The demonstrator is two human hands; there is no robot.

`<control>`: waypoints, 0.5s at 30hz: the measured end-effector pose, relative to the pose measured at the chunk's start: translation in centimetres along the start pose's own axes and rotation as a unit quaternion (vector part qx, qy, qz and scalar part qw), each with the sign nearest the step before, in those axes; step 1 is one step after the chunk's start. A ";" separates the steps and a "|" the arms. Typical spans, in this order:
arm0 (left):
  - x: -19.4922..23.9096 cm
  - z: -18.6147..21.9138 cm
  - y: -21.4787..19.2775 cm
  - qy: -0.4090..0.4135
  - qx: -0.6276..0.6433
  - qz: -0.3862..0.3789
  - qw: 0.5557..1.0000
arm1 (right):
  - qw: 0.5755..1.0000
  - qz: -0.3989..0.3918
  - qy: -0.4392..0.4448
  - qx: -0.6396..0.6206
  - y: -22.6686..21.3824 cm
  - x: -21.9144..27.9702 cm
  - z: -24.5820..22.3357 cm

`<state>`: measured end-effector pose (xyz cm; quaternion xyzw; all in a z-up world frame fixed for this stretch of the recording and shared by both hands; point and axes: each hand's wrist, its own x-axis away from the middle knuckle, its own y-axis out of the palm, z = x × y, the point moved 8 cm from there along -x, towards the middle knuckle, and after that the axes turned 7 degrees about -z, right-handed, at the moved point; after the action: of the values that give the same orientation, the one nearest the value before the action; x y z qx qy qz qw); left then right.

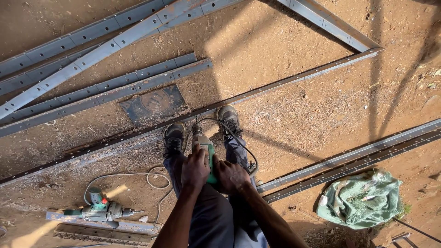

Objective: Using a handheld power drill to create holes in metal strips on a fabrication floor.

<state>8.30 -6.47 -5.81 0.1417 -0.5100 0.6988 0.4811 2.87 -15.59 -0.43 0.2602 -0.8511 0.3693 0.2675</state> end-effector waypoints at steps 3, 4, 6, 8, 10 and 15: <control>-0.2 -0.5 0.7 -0.005 -0.004 -0.010 1.000 | 0.994 -0.085 0.041 -0.060 2.1 -0.1 0.9; -0.2 -0.4 0.6 -0.006 0.004 -0.012 1.000 | 0.994 -0.080 0.042 -0.055 1.9 -0.1 0.8; -0.4 -0.4 0.3 -0.008 0.009 -0.012 1.000 | 0.995 -0.073 0.040 -0.049 0.7 -0.1 0.5; -0.1 -0.6 0.4 -0.006 0.026 -0.023 0.999 | 1.000 0.008 0.016 0.019 -2.1 0.1 -0.6; -0.2 -0.8 0.9 -0.011 0.019 -0.024 0.999 | 1.000 0.014 0.007 0.026 -2.5 0.2 -0.8; 0.3 -0.4 0.3 -0.020 0.043 -0.038 0.998 | 0.999 0.027 0.001 0.029 -3.2 0.2 -1.6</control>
<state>7.99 -6.03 -5.97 0.1955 -0.4830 0.6986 0.4904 5.16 -16.31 2.14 0.2444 -0.8462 0.4015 0.2510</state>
